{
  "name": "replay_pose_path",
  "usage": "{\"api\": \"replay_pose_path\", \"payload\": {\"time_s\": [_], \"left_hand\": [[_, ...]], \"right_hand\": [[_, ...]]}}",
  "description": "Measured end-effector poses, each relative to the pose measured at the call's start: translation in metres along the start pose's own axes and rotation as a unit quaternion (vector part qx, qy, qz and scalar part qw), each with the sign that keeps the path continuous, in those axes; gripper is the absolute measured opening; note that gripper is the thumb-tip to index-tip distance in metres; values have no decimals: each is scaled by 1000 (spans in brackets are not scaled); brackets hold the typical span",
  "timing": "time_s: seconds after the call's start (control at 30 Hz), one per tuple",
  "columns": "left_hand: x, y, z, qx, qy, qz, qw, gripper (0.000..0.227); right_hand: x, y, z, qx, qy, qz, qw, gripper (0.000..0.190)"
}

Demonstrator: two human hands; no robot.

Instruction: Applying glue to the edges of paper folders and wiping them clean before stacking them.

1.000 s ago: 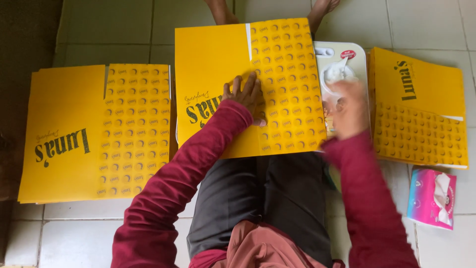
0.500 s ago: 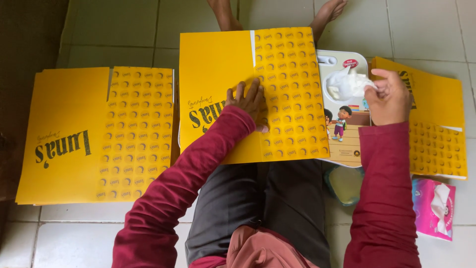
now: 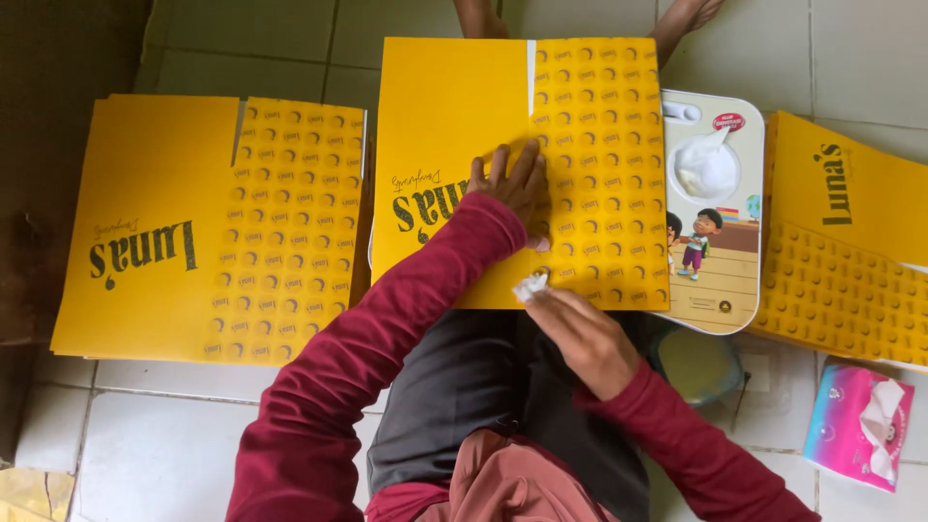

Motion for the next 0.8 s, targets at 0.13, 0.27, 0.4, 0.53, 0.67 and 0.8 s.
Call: {"api": "replay_pose_path", "payload": {"time_s": [0.13,0.27,0.4,0.53,0.67,0.8], "left_hand": [[0,0,-1,-5,1,-2,1000,115],[-5,-3,3,1,13,-10,1000,106],[-11,-6,11,-2,38,-30,999,99],[4,-10,-11,-14,53,-33,998,103],[-11,-11,2,-24,89,-36,995,102],[-41,-16,28,-11,303,-63,951,79]], "right_hand": [[-15,16,-3,25,-24,-68,997,23],[-21,36,19,41,-48,-76,995,19],[-19,40,24,14,-74,-46,996,22],[-22,30,-6,1,-93,-13,996,25],[-31,40,-11,24,-66,-53,996,24],[-31,59,26,31,-39,-74,996,22]]}}
Point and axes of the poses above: each hand's wrist, its own z-axis towards the middle knuckle, its own x-axis out of the back of the hand, y = z × x, the point moved 6 cm from there along z, towards the middle knuckle, and after that the axes turned 4 degrees about -y, right-handed, at the moved point
